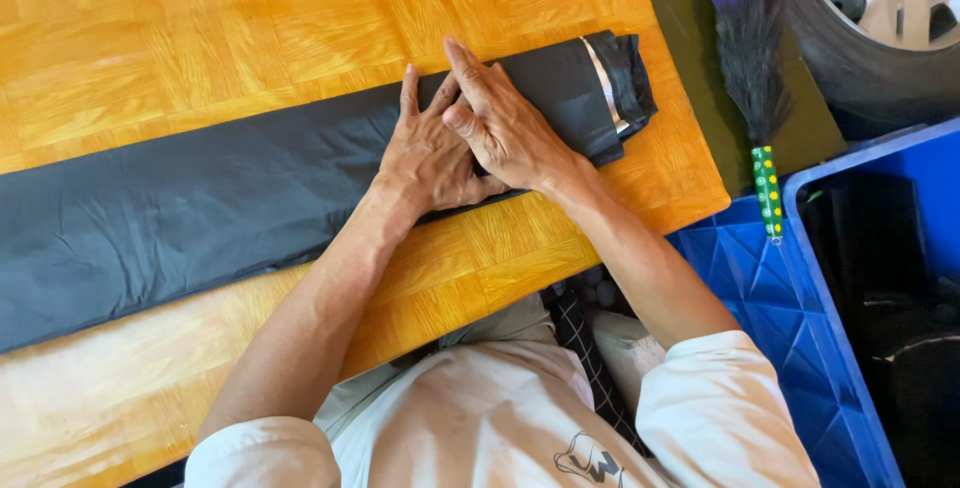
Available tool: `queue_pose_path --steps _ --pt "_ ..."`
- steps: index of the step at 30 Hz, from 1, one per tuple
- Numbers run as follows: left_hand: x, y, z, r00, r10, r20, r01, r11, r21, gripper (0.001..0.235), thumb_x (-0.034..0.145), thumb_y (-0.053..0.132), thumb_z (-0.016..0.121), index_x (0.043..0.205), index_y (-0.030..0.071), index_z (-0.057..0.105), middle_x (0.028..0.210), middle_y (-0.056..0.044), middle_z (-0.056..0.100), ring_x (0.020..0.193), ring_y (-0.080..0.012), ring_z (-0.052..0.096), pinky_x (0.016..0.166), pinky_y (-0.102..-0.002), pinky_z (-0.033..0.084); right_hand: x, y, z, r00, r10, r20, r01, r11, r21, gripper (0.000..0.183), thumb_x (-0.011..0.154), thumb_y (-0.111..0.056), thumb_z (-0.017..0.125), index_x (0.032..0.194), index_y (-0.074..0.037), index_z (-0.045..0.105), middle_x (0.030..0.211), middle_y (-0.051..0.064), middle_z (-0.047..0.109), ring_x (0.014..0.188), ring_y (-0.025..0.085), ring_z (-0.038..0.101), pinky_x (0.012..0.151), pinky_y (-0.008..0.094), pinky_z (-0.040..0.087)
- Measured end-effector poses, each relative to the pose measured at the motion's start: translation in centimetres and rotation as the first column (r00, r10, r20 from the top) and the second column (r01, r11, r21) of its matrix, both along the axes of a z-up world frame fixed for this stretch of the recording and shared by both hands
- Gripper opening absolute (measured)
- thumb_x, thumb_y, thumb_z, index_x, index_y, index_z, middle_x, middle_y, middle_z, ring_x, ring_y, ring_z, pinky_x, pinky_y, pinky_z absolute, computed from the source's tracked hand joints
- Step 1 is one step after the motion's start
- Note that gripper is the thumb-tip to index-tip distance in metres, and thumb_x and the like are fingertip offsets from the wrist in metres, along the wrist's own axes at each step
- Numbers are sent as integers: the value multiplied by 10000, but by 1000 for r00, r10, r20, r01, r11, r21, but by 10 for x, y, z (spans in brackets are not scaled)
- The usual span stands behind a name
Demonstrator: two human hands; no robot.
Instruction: The person folds a long black tarp on a wooden table, rolling it lengthwise and then folding it into a compact bundle. The person secures the folded tarp with a green strap and places it into a black carrying bag.
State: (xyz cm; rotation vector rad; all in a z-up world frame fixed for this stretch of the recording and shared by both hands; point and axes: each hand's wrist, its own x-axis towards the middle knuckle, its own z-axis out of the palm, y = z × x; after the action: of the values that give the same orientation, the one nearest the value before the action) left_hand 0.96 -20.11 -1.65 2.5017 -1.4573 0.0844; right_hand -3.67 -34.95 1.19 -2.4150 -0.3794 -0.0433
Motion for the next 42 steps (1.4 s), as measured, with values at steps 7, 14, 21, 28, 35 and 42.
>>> queue_pose_path --steps 7,14,21,28,35,42 --pt "-1 1 -5 1000 24 -18 -25 999 -32 1185 818 958 342 1615 81 295 1690 -48 272 1575 -270 115 1178 -711 -51 5 -47 -42 950 -301 86 306 832 -462 817 1063 -612 105 1633 -29 159 1706 188 129 1591 309 116 1284 486 61" --pt "-13 35 4 964 266 -12 -266 963 -30 1208 832 986 245 1623 74 286 1674 -91 314 1552 -270 226 1122 -788 -25 4 -45 -42 947 -299 120 319 816 -482 642 1128 -485 268 1643 -104 232 1702 165 167 1578 314 140 1267 520 86" --pt "-21 125 12 898 410 159 -398 912 -101 1208 955 969 170 1657 22 437 1623 -119 513 1513 -366 366 1065 -853 -14 4 -46 -41 950 -296 104 310 832 -460 686 1115 -518 213 1638 -75 229 1696 184 158 1575 338 144 1263 543 73" --pt "-27 138 18 900 407 153 -377 906 -195 1086 903 929 312 1620 131 482 1654 -140 422 1518 -466 257 958 -926 60 5 -31 -27 956 -273 106 289 821 -493 710 1115 -517 209 1621 -21 245 1679 233 188 1560 372 156 1243 572 84" --pt "-27 138 16 908 403 114 -383 909 -164 1074 890 931 285 1614 161 473 1619 -109 454 1509 -469 306 980 -917 29 20 88 -15 969 -5 247 118 888 -444 696 1117 -505 356 1570 17 280 1636 254 317 1533 413 329 1247 626 214" --pt "-27 138 17 895 419 152 -385 899 -209 1066 882 925 388 1569 133 581 1579 -135 543 1492 -468 387 982 -904 52 24 71 -29 998 70 -8 -68 926 -371 827 1057 -617 170 1612 -6 118 1695 204 144 1592 323 152 1293 479 133"
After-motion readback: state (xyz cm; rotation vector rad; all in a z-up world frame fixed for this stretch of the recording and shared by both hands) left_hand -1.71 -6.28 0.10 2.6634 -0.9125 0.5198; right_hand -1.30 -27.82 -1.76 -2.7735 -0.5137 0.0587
